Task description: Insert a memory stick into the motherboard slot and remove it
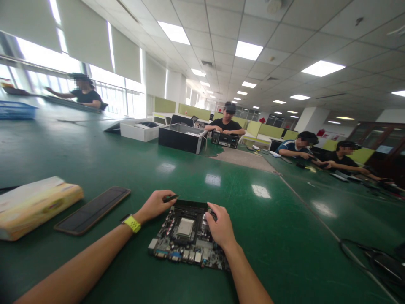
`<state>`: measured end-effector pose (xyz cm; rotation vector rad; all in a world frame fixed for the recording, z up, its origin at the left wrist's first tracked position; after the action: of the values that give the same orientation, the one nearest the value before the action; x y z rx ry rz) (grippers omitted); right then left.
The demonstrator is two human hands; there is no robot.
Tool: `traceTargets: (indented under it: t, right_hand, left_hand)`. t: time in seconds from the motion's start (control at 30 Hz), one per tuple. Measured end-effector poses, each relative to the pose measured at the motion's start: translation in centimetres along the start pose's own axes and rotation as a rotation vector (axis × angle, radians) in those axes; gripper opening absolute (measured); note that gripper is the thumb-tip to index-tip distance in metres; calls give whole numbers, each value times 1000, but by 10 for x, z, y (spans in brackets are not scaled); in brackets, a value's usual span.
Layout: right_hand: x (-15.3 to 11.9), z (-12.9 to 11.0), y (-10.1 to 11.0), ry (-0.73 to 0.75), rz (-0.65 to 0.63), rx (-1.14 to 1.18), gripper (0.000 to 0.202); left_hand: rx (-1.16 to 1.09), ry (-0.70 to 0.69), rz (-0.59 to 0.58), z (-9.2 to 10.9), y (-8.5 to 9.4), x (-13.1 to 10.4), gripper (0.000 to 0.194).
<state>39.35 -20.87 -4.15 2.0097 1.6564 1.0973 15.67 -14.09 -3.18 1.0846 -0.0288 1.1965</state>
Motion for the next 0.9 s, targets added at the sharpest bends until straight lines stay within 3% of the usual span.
traceTargets:
  t: [0.9]
  right_hand:
    - [-1,3,-4,-38,-21,-44,42]
  left_hand:
    - [31,5,-41,3,-2,-2,18]
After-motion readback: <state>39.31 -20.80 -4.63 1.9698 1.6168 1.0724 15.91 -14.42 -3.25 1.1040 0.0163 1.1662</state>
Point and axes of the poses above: each hand's wrist, its own x-axis towards the middle knuckle, its own y-axis out of the back of the hand, z = x × y, the point moved 7 cm from there along x, towards the middle knuckle, and after that the axes turned 8 degrees about -y, right-handed, at the moved point
